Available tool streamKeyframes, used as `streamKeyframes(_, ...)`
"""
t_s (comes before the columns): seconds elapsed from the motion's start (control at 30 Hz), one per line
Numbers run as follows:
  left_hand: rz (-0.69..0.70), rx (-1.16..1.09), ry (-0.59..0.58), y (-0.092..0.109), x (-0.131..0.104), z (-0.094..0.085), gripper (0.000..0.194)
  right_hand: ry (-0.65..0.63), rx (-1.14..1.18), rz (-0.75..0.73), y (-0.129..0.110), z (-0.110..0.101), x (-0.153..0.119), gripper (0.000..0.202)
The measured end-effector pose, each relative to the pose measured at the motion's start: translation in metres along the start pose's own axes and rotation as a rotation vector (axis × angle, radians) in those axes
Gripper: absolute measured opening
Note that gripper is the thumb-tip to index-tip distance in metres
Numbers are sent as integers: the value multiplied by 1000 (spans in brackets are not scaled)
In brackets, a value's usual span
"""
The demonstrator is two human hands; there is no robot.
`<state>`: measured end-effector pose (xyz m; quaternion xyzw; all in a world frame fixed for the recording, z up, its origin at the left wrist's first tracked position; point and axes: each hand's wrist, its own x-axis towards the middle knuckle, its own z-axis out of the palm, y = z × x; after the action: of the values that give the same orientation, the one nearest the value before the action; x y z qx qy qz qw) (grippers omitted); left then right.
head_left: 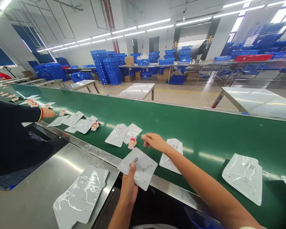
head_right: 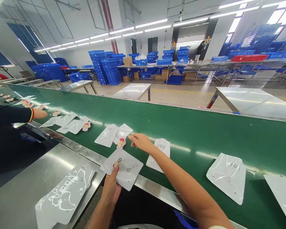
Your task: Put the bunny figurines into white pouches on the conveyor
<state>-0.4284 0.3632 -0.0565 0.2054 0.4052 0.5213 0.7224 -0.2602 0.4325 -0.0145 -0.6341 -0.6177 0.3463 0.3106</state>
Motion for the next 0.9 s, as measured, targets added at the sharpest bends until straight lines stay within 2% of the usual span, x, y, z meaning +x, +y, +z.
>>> streamKeyframes(0.07,25,28,-43,1,4,-4,49,19,-28,56,0,13,38,31)
streamKeyframes(0.13,38,80,-123,0,7,-8,48,27,-69,88,-1,27,62,29)
streamKeyframes(0.23,51,204,-250,-4,10,-12,44,54,-112,53,-4,39,70,28)
streamKeyframes(0.33,48,362,-308,-7,12,-11,44,134,-114,-23,-13,28,49,26)
streamKeyframes(0.43,35,505,-335,-6,13,-6,43,206,-16,-86,-25,0,11,33)
streamKeyframes(0.53,42,592,-387,-2,12,1,37,227,90,-120,-37,-28,-34,36)
streamKeyframes(0.6,51,609,-440,1,12,5,35,199,16,-104,-43,-39,-59,34)
streamKeyframes(0.7,34,614,-567,7,14,12,38,145,-160,-101,-46,-42,-84,29)
streamKeyframes(0.8,-11,645,-684,14,17,19,35,134,-289,-226,-46,-39,-94,23)
streamKeyframes(0.9,-2,657,-745,20,21,28,34,49,-363,-305,-44,-36,-100,30)
